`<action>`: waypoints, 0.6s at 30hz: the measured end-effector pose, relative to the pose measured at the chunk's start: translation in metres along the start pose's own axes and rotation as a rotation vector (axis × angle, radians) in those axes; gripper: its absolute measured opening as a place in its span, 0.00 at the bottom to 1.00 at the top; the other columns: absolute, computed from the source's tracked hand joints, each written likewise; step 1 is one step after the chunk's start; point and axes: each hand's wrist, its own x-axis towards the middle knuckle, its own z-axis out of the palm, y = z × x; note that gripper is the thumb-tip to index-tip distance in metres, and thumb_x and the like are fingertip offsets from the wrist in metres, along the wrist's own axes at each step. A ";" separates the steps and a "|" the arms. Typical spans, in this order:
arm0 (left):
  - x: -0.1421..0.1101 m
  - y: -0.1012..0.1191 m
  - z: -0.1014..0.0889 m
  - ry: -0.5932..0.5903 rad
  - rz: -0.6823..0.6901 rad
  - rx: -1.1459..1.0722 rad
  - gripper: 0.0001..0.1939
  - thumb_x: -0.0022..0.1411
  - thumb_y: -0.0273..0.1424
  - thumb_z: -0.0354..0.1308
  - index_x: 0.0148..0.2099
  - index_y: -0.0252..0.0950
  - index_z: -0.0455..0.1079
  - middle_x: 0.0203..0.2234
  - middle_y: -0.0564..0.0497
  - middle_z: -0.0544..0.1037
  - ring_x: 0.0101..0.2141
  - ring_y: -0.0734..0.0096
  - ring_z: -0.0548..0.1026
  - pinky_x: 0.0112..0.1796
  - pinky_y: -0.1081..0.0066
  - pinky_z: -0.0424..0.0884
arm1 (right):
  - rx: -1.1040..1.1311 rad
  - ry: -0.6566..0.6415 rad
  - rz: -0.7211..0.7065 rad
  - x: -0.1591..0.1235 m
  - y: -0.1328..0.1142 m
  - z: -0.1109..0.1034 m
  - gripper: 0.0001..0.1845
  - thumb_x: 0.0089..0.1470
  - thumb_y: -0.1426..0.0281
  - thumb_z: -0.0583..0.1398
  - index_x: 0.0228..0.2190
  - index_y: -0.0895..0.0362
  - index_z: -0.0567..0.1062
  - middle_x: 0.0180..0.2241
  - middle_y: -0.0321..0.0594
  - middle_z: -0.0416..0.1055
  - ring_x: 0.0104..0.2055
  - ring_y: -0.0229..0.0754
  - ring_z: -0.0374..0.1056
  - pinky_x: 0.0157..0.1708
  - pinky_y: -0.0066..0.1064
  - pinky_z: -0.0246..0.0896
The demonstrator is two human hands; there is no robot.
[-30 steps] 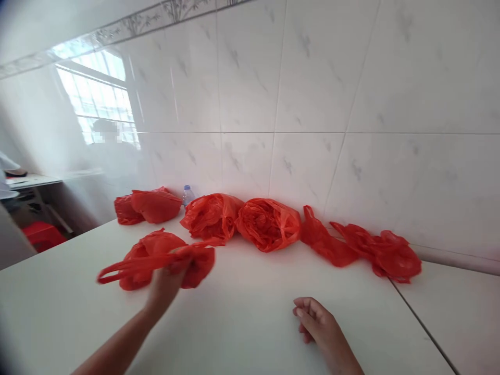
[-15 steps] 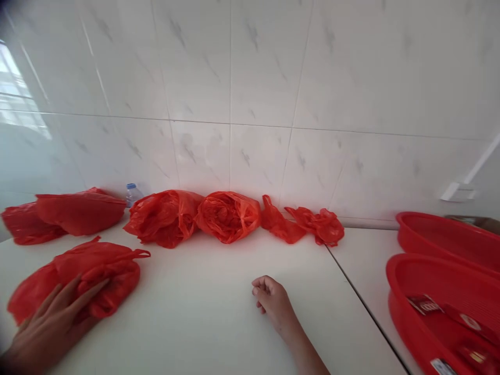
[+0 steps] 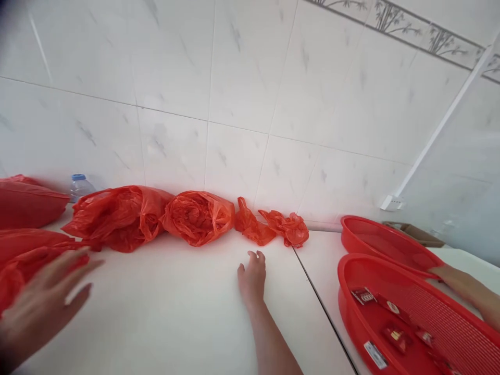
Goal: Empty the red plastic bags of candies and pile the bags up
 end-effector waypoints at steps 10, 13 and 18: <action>0.016 0.158 0.049 -0.737 0.144 -0.460 0.27 0.59 0.39 0.54 0.61 0.52 0.57 0.64 0.48 0.55 0.63 0.52 0.50 0.60 0.44 0.43 | -0.177 -0.046 -0.008 0.071 0.016 0.010 0.37 0.48 0.69 0.55 0.60 0.61 0.57 0.59 0.55 0.56 0.59 0.60 0.53 0.53 0.50 0.48; 0.024 0.160 0.049 -0.740 0.086 -0.518 0.28 0.56 0.37 0.57 0.60 0.49 0.60 0.64 0.47 0.56 0.63 0.53 0.52 0.60 0.47 0.43 | -0.178 -0.104 -0.049 0.068 0.013 0.008 0.25 0.47 0.71 0.55 0.49 0.60 0.71 0.47 0.53 0.70 0.52 0.58 0.62 0.50 0.47 0.52; 0.029 0.157 0.055 -0.675 -0.071 -0.661 0.29 0.51 0.34 0.61 0.57 0.46 0.66 0.61 0.47 0.62 0.61 0.53 0.56 0.61 0.52 0.40 | -0.050 -0.188 -0.055 0.023 0.004 -0.003 0.14 0.50 0.71 0.53 0.37 0.55 0.76 0.31 0.41 0.75 0.34 0.46 0.71 0.35 0.33 0.62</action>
